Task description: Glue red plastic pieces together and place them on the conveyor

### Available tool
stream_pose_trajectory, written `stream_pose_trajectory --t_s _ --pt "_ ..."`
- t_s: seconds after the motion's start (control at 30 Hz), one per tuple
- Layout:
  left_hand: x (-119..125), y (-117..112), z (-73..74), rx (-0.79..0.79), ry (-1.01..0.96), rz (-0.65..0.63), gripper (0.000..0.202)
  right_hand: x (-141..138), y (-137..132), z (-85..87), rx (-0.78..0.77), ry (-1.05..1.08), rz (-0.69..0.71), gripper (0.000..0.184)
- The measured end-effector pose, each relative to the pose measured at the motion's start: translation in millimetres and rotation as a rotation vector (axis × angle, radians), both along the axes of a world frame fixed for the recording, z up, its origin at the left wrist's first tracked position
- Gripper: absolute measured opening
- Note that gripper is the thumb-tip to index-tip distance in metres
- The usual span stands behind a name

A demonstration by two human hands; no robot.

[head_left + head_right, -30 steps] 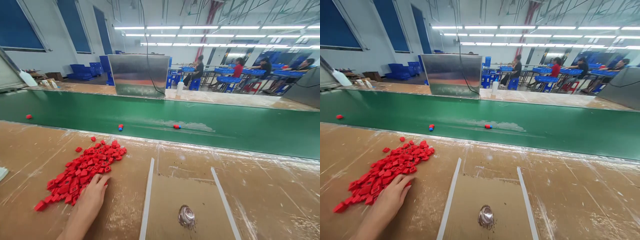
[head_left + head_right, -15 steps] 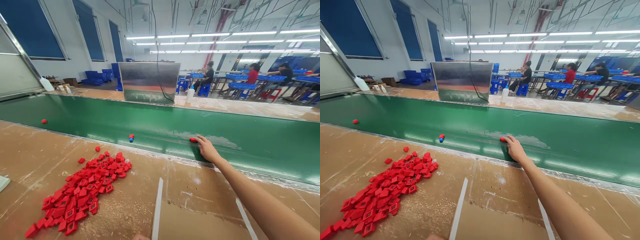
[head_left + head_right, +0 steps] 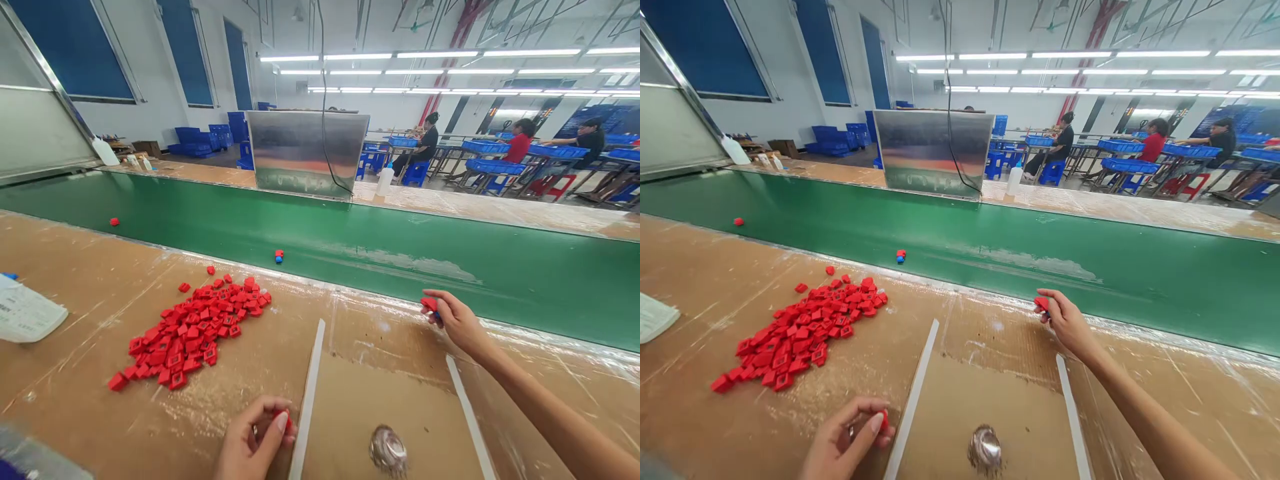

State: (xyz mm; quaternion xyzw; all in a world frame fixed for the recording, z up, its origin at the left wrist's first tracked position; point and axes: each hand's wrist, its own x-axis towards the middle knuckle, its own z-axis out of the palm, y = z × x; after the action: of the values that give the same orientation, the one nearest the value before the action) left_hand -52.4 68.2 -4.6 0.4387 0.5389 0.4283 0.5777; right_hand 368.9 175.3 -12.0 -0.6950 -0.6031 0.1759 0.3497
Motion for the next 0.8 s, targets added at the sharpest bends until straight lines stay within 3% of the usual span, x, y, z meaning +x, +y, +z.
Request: stream_pose_trajectory --t_s 0.17,0.3,0.47,0.67,0.8 --pt "3 -11 9.1 0.079 0.015 -0.156 0.028 -7 -122 12.2 -0.111 0.304 0.017 0.063" --pt "16 -27 11.3 0.101 -0.029 -0.265 0.034 -21 -181 19.3 -0.206 0.464 -0.002 0.062" --pt "35 -46 6.5 0.08 -0.072 -0.315 0.042 -52 -206 21.1 -0.188 0.508 0.065 0.055" --pt "49 -55 0.8 -0.033 -0.128 -0.315 0.026 -85 -212 27.7 -0.161 0.475 0.154 0.047" --pt "55 -57 2.6 -0.049 -0.161 -0.336 0.033 -97 -209 33.5 -0.118 0.39 0.164 0.041"
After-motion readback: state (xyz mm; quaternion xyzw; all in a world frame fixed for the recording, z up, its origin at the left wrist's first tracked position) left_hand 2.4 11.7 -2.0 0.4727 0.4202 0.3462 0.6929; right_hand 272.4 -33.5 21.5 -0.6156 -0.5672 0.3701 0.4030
